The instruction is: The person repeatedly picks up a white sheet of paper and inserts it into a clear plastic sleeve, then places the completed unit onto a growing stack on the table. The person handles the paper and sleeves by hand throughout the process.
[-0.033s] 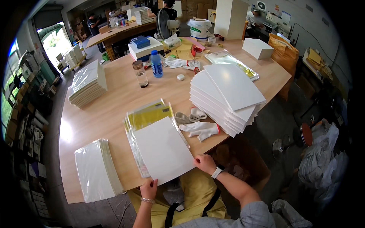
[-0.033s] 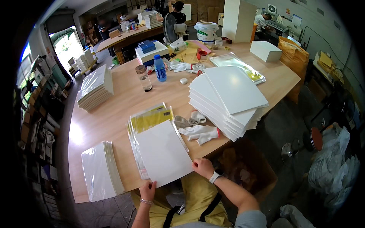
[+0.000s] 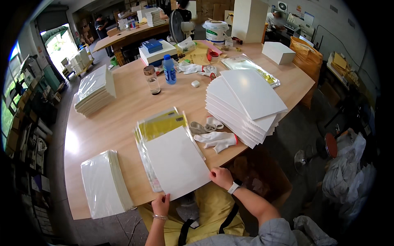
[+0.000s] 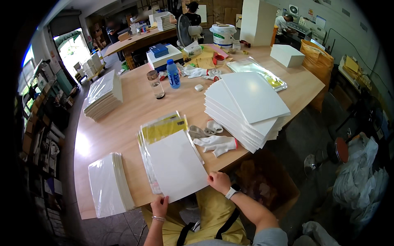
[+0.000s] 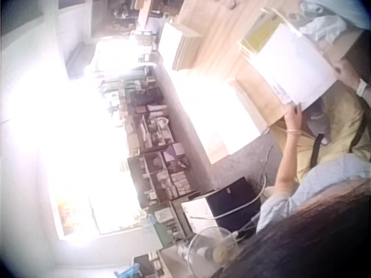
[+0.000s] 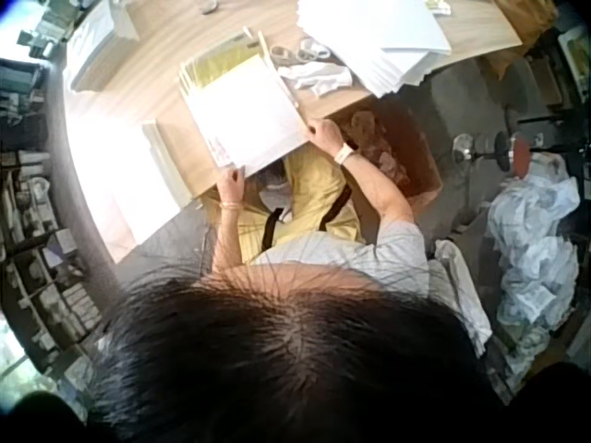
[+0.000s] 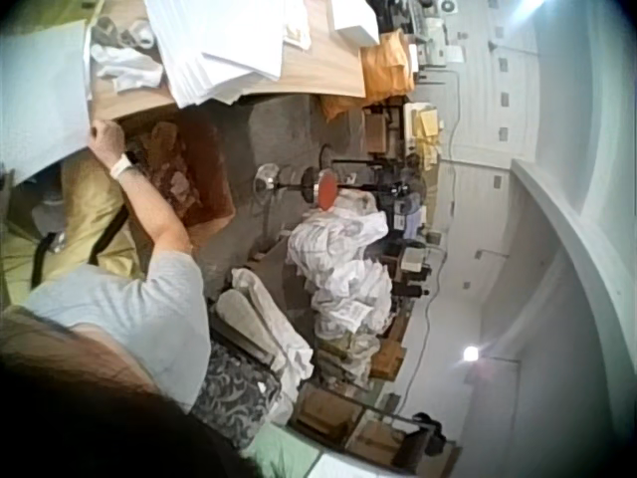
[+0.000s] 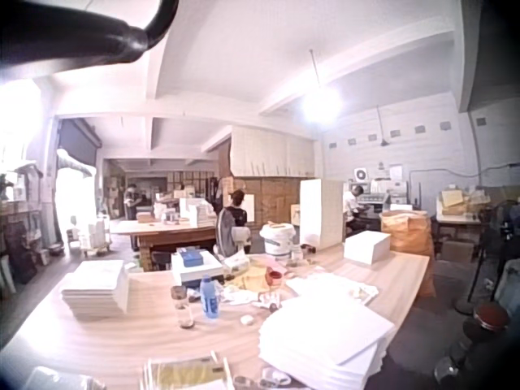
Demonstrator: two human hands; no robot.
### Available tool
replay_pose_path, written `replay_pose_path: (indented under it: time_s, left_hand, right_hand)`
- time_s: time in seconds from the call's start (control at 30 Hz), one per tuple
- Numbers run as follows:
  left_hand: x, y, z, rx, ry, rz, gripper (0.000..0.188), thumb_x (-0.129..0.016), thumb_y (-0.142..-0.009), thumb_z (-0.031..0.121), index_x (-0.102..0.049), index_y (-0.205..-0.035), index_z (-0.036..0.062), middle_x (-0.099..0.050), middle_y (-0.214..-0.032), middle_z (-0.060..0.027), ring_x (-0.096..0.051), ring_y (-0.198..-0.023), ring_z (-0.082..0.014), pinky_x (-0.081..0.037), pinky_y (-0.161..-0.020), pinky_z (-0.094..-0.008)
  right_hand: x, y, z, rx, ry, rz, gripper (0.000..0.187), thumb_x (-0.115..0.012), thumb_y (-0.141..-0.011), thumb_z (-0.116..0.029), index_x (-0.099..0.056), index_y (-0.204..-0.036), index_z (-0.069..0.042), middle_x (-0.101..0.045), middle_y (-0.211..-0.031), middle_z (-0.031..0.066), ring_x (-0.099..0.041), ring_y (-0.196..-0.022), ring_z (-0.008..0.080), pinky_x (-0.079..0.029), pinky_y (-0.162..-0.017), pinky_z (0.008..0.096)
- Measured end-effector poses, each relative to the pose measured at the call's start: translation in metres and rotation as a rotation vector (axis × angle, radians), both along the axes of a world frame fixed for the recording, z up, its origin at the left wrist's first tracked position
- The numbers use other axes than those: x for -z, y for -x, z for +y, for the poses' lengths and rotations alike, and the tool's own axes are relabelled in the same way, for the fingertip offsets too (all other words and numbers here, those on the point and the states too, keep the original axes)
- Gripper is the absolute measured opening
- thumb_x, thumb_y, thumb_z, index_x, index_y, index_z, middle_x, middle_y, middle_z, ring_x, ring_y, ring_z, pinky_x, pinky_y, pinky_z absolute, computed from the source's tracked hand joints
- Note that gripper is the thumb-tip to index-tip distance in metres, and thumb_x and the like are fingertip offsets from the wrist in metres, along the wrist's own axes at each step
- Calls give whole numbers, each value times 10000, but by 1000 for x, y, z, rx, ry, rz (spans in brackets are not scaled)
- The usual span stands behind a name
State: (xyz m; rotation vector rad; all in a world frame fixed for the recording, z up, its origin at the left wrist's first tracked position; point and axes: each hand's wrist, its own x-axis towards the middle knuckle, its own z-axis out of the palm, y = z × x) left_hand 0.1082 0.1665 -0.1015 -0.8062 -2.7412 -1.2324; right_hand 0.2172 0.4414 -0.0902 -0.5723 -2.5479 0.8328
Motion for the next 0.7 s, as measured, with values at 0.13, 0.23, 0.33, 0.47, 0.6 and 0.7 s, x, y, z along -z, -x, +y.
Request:
replay_pose_path:
  time_s: [0.13, 0.23, 0.33, 0.47, 0.6, 0.7]
  left_hand:
    - [12, -9, -8, -197, -383, -625, 188, -569, -798, 168, -526, -767, -12, -561, -599, -82, -545, -452, -151, -403, -416, -259]
    - [-14, -14, 4, -212, -658, -948, 209, -526, -821, 128, -469, -943, -32, -568, -680, -71, -542, -491, -106, -397, -420, -227]
    - [-8, -3, -7, 39, -472, -629, 289, -513, -825, 107, -394, -1052, -28, -558, -711, -69, -517, -489, -92, -397, -428, -225]
    - [-79, 8, -60, 27, -399, -372, 264, -536, -812, 119, -427, -1012, -15, -516, -664, -36, -459, -495, -86, -390, -464, -221]
    - [-102, 54, -171, -231, -421, -150, 187, -502, -807, 81, -481, -980, 12, -408, -680, 4, -381, -616, -77, -363, -534, -232]
    - [-104, 99, -271, -398, -390, -89, 271, -450, -784, 45, -472, -1052, 16, -509, -906, -87, -491, -783, -162, -413, -670, -283]
  right_hand:
    - [11, -7, -3, 86, 199, 55, 173, -536, -784, -160, -535, -684, -19, -550, -602, 79, -546, -520, 214, -440, -479, 312]
    - [10, -12, -9, 25, 929, 96, 160, -535, -829, -147, -561, -793, 6, -526, -658, -19, -500, -582, 41, -428, -511, 178]
    - [12, -12, -22, -5, 902, 152, 155, -538, -821, -137, -555, -773, 9, -547, -651, -8, -493, -561, 51, -422, -499, 203]
    - [14, 8, -71, -155, 847, 134, 160, -547, -819, -174, -563, -802, -16, -545, -655, -14, -504, -569, 58, -427, -521, 207]
    - [-4, 91, -167, -511, 798, 86, 209, -519, -830, -197, -565, -796, 4, -531, -621, 11, -516, -576, 76, -428, -527, 227]
    - [-29, 146, -252, -707, 812, 47, 244, -524, -807, -239, -576, -749, -8, -561, -596, 58, -536, -554, 125, -421, -519, 267]
